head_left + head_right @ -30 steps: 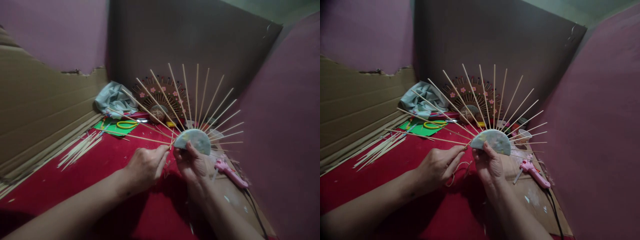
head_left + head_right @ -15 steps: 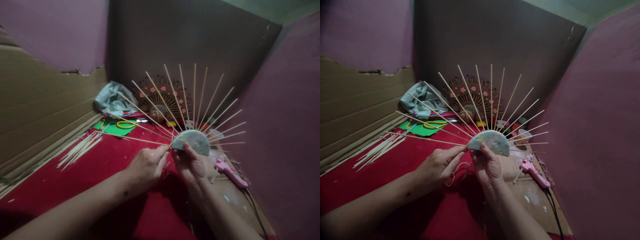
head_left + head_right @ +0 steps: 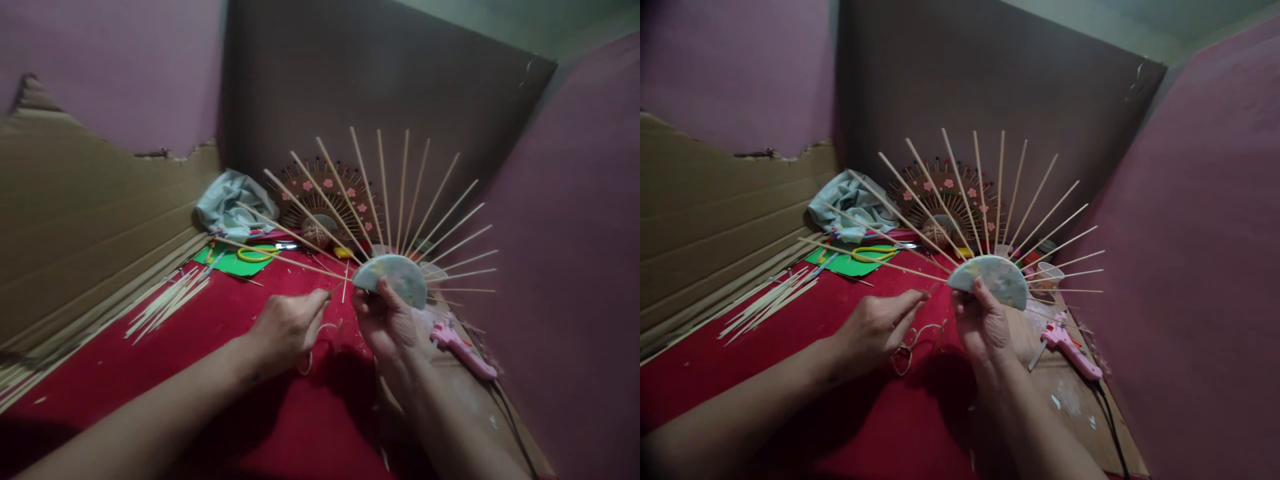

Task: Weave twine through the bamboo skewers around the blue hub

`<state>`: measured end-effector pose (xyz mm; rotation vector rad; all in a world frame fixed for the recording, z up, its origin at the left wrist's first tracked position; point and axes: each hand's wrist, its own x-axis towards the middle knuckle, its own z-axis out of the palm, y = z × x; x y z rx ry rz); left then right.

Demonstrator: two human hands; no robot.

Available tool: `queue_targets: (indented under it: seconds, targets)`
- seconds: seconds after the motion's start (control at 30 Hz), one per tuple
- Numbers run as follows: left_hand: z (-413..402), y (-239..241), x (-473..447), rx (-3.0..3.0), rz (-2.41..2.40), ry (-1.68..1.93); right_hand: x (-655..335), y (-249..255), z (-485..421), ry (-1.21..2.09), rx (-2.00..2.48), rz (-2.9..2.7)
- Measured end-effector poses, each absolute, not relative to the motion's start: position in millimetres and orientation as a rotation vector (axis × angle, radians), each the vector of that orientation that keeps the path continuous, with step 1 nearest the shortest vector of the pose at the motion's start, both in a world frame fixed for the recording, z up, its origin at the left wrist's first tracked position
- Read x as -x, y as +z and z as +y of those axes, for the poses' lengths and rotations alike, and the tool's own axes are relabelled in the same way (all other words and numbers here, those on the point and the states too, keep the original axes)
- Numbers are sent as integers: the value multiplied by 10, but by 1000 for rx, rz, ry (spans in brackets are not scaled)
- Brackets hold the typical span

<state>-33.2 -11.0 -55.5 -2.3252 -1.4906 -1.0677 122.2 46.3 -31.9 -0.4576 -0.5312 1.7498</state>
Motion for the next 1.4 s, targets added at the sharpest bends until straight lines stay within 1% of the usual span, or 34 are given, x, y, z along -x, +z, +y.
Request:
queue_targets:
  seconds: [0.2, 0.23, 0.27, 0.33, 0.47, 0.57, 0.63, 0.7, 0.77, 0.8, 0.93, 0.97, 1.1, 1.23, 1.3, 1.4]
  targets:
    - [106, -522, 751, 2047, -1903, -548, -1235, -215, 476, 1804, 390, -552]
    - [141, -519, 808, 2010, -1920, -516, -1219, -202, 473, 1821, 386, -563]
    - [166, -515, 846, 1963, -1920, -562, -1198, -192, 471, 1836, 379, -575]
    - [181, -493, 847, 1981, -1895, -835, -1148, -184, 474, 1857, 349, -586]
    - [85, -371, 560, 2383, -1947, -1728, -1039, -213, 485, 1890, 298, -618]
    - [9, -265, 274, 2564, -1689, -2302, -980, -236, 471, 1925, 273, -624]
    - [-5, -218, 142, 2509, -1607, -2532, -952, -236, 453, 1971, 238, -620]
    - [2, -197, 76, 2372, -1620, -2635, -925, -225, 437, 2023, 222, -636]
    - [9, -194, 68, 2215, -1657, -2596, -902, -213, 428, 2023, 236, -679]
    - [8, -196, 83, 2154, -1666, -2510, -895, -209, 426, 2005, 259, -712]
    - [-2, -199, 207, 1995, -1545, -1807, -960, -186, 404, 1901, 396, -852]
    - [5, -192, 240, 1979, -1505, -1699, -1001, -170, 392, 1845, 421, -876]
    - [114, -119, 281, 1916, -1386, -1522, -1188, -49, 304, 1603, 406, -915]
    - [230, -52, 137, 1808, -1261, -1216, -1290, 106, 168, 1578, 228, -1095]
    - [232, -48, 21, 1823, -1239, -1161, -1323, 151, 105, 1503, 115, -1221]
    - [189, -52, -148, 1838, -1207, -1152, -1395, 159, 50, 1373, 118, -1224]
